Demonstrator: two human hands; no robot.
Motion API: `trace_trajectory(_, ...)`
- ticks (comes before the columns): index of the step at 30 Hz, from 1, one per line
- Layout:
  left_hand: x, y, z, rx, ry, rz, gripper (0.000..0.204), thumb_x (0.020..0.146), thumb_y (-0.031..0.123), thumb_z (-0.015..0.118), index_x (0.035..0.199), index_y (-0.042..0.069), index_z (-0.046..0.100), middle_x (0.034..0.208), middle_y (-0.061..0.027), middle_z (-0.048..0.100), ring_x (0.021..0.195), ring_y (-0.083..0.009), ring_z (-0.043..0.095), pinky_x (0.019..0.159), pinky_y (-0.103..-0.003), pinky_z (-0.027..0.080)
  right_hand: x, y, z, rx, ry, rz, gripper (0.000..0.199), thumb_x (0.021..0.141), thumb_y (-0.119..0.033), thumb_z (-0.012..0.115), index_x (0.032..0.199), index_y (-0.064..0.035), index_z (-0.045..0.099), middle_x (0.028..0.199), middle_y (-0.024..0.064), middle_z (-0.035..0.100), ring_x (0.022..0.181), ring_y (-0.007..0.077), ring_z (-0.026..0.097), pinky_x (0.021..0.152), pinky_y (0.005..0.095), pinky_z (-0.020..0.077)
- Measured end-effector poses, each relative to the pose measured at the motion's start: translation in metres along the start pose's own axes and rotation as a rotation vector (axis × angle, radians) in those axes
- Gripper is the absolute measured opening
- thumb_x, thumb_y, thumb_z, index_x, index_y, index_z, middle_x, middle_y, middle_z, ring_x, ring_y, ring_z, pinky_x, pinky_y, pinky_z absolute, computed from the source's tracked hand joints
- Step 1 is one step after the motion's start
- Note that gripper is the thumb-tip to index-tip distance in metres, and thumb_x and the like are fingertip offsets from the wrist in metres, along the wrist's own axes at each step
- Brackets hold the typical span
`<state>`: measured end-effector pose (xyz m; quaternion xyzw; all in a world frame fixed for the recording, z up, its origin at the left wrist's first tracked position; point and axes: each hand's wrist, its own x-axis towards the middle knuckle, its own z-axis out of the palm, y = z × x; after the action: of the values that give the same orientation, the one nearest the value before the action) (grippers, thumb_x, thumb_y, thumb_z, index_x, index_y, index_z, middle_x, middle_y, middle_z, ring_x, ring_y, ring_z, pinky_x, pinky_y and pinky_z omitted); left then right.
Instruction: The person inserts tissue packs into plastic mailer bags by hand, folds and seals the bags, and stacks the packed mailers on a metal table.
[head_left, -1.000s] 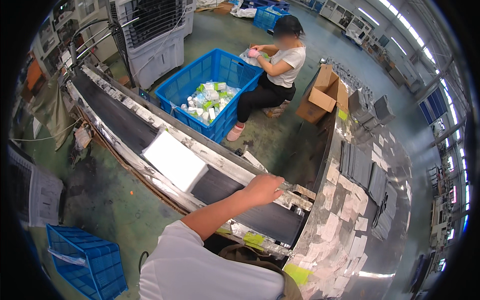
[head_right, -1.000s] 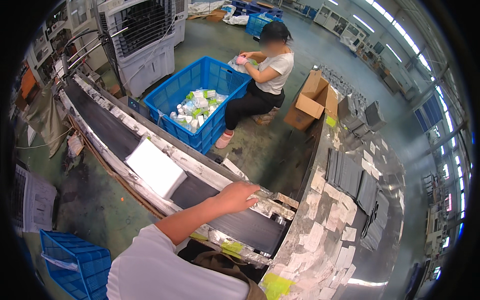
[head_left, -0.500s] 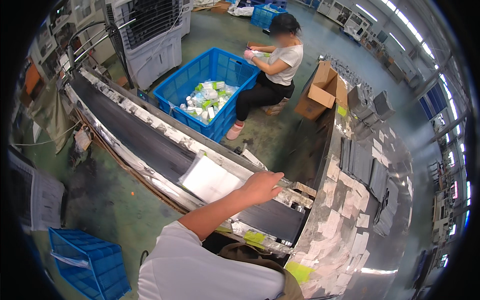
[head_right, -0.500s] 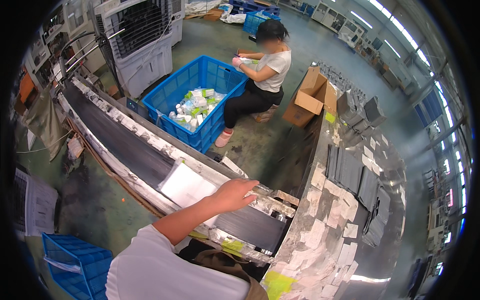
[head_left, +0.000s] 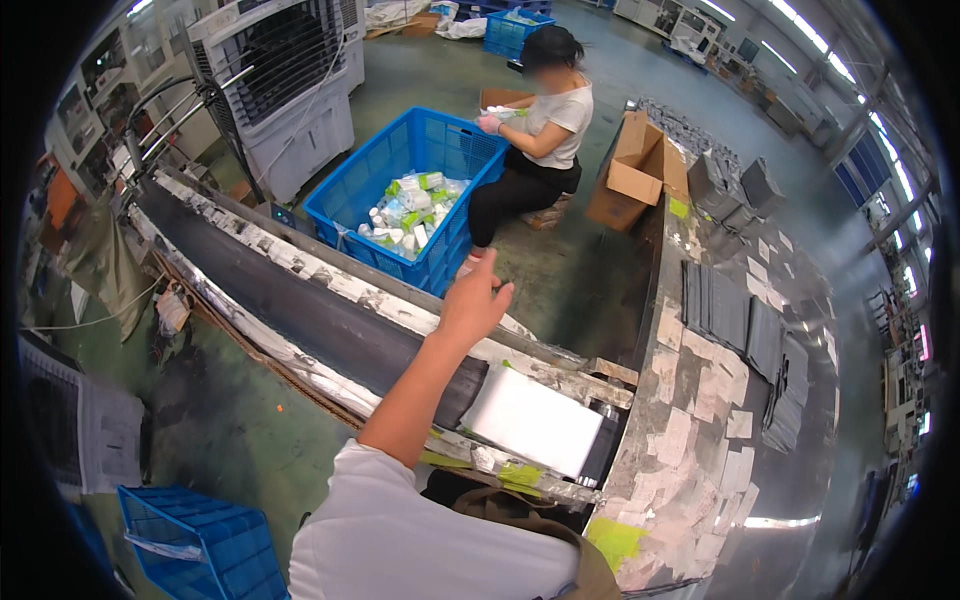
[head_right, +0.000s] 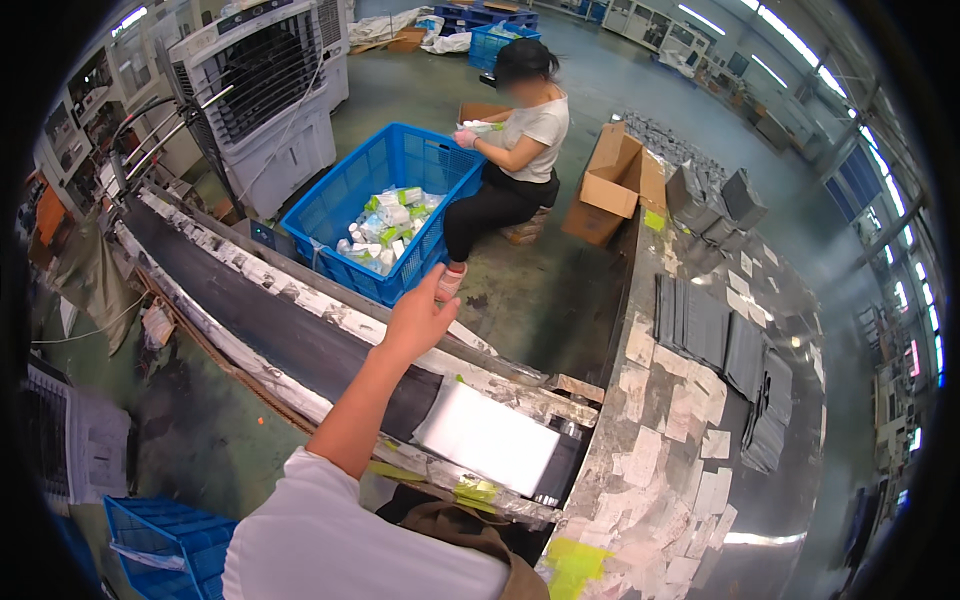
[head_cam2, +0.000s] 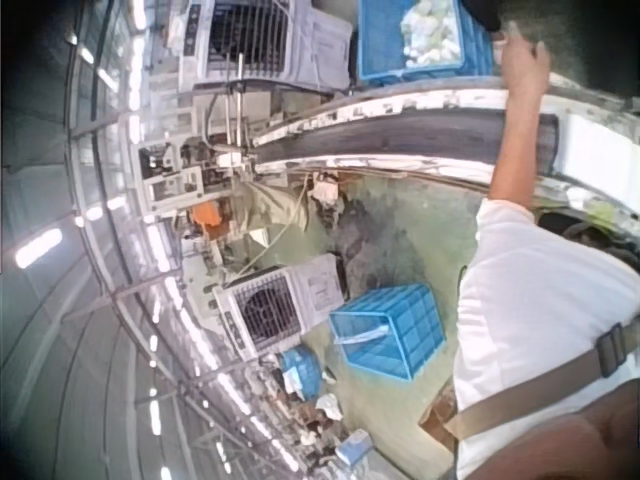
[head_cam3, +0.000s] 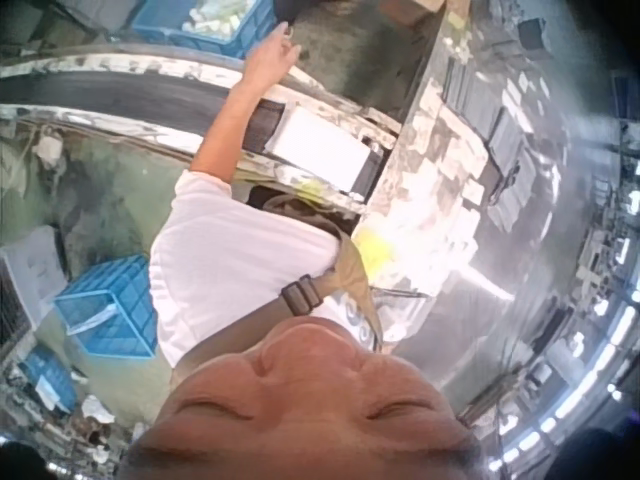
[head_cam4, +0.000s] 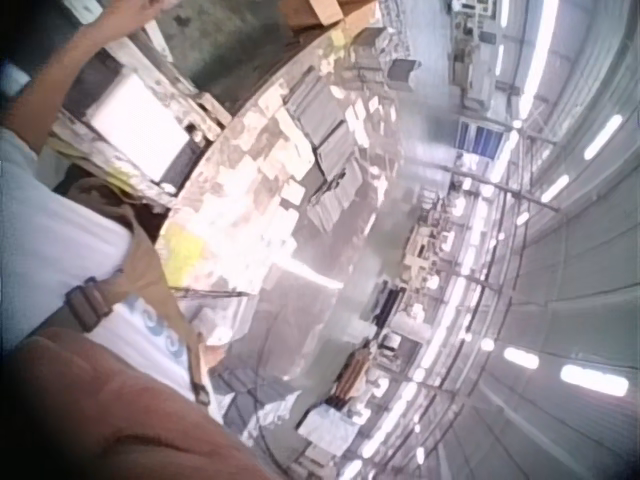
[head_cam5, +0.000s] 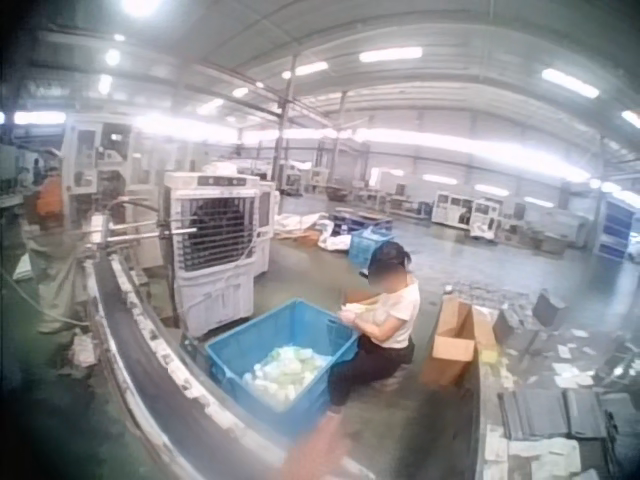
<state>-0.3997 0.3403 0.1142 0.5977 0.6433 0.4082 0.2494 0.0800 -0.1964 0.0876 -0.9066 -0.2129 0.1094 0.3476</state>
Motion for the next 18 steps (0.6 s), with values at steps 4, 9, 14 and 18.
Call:
trace_trajectory(4, -0.039, 0.033, 0.026, -0.085, -0.352, 0.162, 0.047, 0.085, 0.022, 0.064, 0.126, 0.003, 0.053, 0.105, -0.0180, 0.065, 0.103, -0.0360, 0.059, 0.086, -0.044, 0.047, -0.017, 0.010, -0.005, -0.006, 0.023, 0.036, 0.081, 0.085, -0.060, 0.053, 0.135, 0.0035, 0.043, 0.133, 0.0216, 0.049, 0.118, 0.0331, 0.048, 0.101, 0.0450, 0.0369)
trace_trajectory(9, -0.100, 0.037, 0.095, -0.120, -0.526, 0.528, 0.044, 0.088, 0.027, 0.062, 0.125, 0.003, 0.057, 0.106, -0.0186, 0.065, 0.101, -0.0353, 0.059, 0.090, -0.043, 0.047, -0.030, 0.018, 0.000, -0.001, 0.035, 0.060, 0.082, 0.085, -0.060, 0.054, 0.135, 0.0036, 0.043, 0.133, 0.0218, 0.049, 0.118, 0.0333, 0.048, 0.101, 0.0450, 0.0367)
trace_trajectory(14, -0.116, 0.049, 0.106, -0.146, -0.736, 0.467, 0.042, 0.087, 0.025, 0.062, 0.123, 0.003, 0.057, 0.099, -0.0145, 0.066, 0.089, -0.0322, 0.063, 0.078, -0.042, 0.050, -0.027, 0.020, -0.009, -0.016, 0.064, 0.058, 0.082, 0.084, -0.060, 0.054, 0.135, 0.0038, 0.043, 0.133, 0.0220, 0.049, 0.118, 0.0335, 0.048, 0.101, 0.0451, 0.0365)
trace_trajectory(18, -0.117, 0.054, 0.102, -0.158, -0.744, 0.444, 0.040, 0.087, 0.023, 0.063, 0.121, 0.003, 0.058, 0.097, -0.0135, 0.066, 0.088, -0.0319, 0.064, 0.077, -0.041, 0.050, -0.024, 0.021, -0.015, -0.037, 0.062, 0.054, 0.083, 0.084, -0.060, 0.054, 0.135, 0.0039, 0.043, 0.133, 0.0222, 0.049, 0.119, 0.0337, 0.047, 0.101, 0.0451, 0.0364)
